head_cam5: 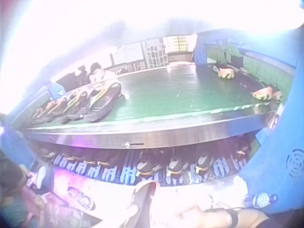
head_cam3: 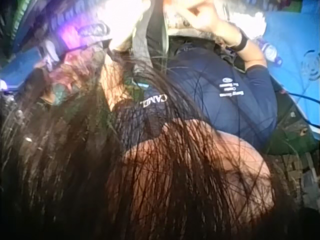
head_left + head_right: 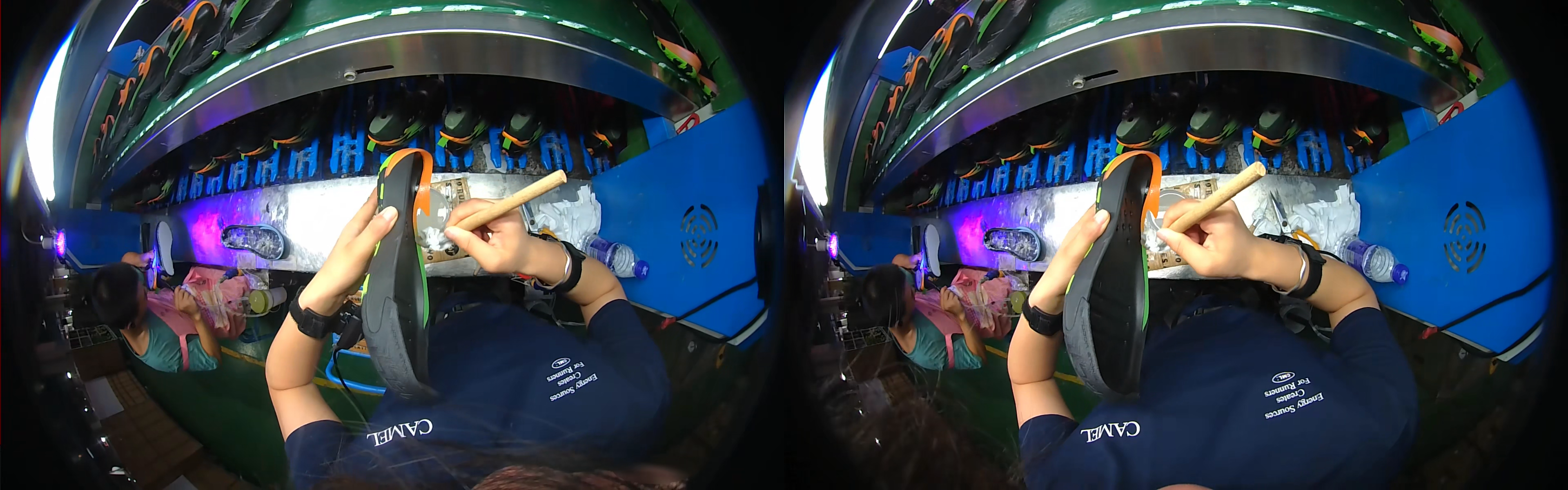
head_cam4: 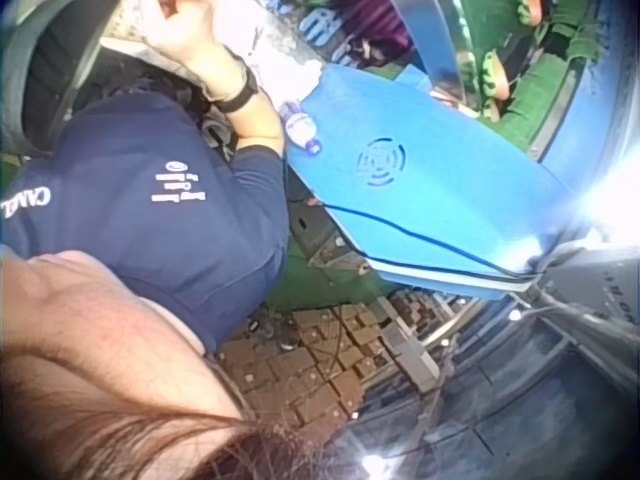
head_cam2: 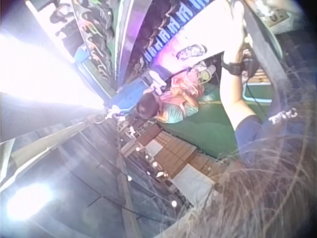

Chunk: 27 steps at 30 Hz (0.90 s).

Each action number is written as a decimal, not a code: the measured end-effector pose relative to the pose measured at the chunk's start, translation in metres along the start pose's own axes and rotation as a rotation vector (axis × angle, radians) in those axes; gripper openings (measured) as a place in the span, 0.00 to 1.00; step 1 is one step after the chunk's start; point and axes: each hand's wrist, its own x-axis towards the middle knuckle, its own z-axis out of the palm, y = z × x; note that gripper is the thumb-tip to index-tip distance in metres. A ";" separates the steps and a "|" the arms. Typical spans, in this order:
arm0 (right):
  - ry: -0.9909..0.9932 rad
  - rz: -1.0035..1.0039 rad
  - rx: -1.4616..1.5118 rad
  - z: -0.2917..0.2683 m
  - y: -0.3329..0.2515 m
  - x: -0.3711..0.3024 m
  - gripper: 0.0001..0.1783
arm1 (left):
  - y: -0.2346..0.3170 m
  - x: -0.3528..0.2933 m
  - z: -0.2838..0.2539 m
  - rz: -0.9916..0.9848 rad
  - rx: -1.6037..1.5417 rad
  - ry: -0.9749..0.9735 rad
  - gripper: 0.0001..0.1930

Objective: Applying glue or primer to the edges of shoe soles using a brush and placing them on a conveyor belt.

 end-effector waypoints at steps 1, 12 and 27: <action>-0.030 0.013 0.005 0.000 -0.005 -0.002 0.00 | 0.000 0.001 0.000 0.017 0.018 0.003 0.28; -0.165 -0.075 0.037 0.005 -0.036 -0.015 0.03 | 0.009 0.010 -0.009 -0.026 0.094 0.045 0.32; 0.333 -0.210 -0.149 -0.023 0.027 0.015 0.05 | 0.015 -0.002 0.007 0.029 0.022 -0.041 0.28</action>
